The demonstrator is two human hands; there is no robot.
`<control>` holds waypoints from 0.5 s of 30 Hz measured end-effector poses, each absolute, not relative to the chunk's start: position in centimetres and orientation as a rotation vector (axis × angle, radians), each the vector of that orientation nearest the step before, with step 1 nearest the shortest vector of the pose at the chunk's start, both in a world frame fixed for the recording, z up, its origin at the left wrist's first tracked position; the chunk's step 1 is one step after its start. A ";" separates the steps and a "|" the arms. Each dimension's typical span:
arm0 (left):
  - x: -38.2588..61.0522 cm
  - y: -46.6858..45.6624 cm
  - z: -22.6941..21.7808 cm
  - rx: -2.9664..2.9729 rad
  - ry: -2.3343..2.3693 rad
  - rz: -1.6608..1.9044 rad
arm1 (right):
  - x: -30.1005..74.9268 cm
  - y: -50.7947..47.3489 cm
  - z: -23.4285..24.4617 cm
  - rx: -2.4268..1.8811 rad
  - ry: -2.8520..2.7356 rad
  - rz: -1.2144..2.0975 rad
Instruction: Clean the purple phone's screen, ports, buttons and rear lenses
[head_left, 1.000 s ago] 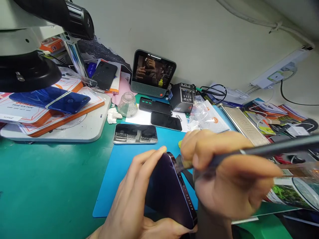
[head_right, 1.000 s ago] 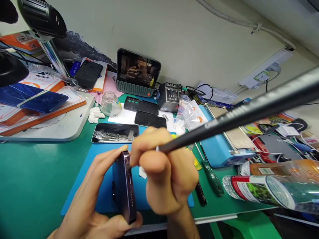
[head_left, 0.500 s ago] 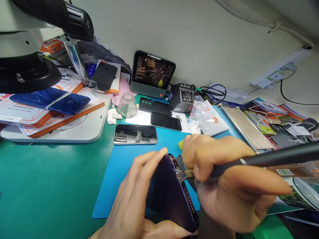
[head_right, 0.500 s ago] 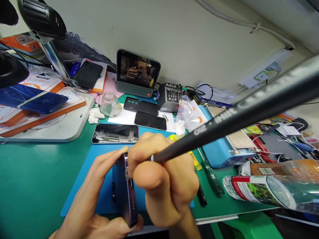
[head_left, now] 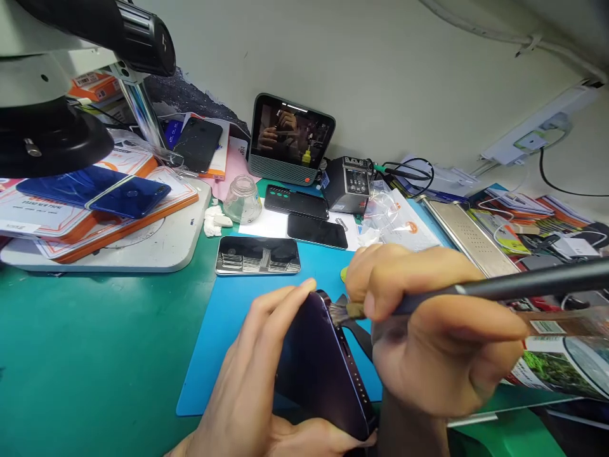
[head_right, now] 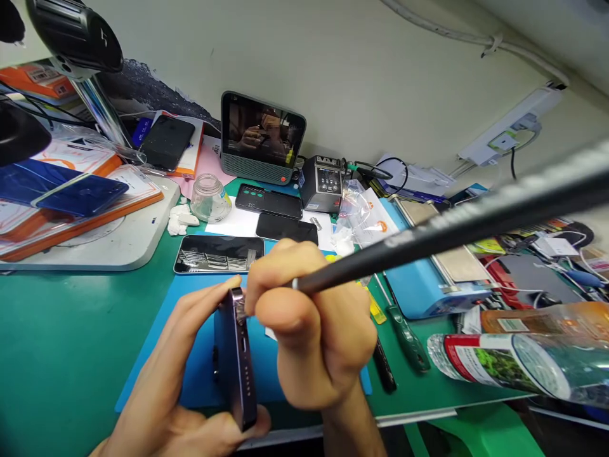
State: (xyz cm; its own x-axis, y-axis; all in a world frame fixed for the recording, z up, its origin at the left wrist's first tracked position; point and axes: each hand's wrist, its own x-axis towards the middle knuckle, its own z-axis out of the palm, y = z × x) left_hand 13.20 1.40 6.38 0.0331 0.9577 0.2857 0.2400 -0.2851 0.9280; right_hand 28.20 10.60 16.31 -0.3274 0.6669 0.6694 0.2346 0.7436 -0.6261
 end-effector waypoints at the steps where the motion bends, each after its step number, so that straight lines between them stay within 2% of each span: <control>1: 13.2 1.4 6.4 1.616 1.244 1.298 | 28.2 10.5 16.3 -0.692 -1.898 0.518; 15: 13.2 1.3 6.5 1.635 1.274 1.272 | 28.8 10.3 16.7 -0.692 -1.918 0.502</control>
